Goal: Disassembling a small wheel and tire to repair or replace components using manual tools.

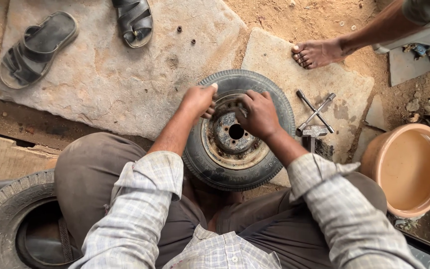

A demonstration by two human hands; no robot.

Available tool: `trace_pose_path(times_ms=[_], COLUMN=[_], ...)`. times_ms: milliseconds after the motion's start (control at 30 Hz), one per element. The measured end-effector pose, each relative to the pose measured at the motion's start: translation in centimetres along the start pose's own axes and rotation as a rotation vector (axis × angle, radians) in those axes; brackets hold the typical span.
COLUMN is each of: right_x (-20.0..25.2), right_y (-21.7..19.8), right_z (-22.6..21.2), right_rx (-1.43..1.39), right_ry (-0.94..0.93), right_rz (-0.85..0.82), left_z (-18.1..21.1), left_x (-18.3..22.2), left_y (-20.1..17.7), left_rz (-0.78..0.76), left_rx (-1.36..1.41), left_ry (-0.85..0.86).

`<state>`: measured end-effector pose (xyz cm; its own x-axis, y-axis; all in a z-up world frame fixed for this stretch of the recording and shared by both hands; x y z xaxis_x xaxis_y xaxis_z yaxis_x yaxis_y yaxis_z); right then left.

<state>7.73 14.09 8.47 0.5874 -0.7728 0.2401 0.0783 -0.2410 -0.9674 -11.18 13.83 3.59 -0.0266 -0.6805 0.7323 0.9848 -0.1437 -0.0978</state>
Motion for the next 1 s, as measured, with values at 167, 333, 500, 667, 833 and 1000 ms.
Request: trace_pose_path(times_ms=[167, 333, 500, 667, 833, 1000], right_x=[0.1, 2.3, 5.5, 5.3, 5.1, 4.9], right_y=[-2.1, 3.0, 10.4, 9.7, 9.8, 9.6], right_z=[0.2, 9.0, 12.0, 11.2, 11.3, 11.3], right_rx=[-0.533, -0.215, -0.291, -0.372, -0.355, -0.356], right_ry=[0.178, 0.484, 0.739, 0.822, 0.839, 0.795], right_rz=[0.167, 0.306, 0.316, 0.212, 0.214, 0.250], left_z=[-0.8, -1.5, -6.8, -5.8, -4.8, -0.8], left_x=[-0.5, -6.1, -17.3, -13.8, -18.1, -22.1], left_y=[1.3, -2.0, -9.6, -10.1, -9.2, -9.1], left_rz=[-0.185, -0.116, 0.513, 0.641, 0.720, 0.701], left_rx=[0.397, 0.385, -0.191, -0.224, -0.128, -0.582], left_ry=[-0.067, -0.033, 0.023, -0.166, -0.147, 0.123])
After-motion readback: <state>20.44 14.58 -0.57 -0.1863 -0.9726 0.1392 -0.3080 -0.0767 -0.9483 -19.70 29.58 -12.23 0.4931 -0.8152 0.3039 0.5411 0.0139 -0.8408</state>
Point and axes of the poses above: each hand's wrist, its own x-axis away from the middle knuckle, its own y-axis out of the palm, z = x × y, the point moved 3 cm from there along -x, towards the middle knuckle, and after that the axes turned 4 degrees about -z, right-handed, at the moved point
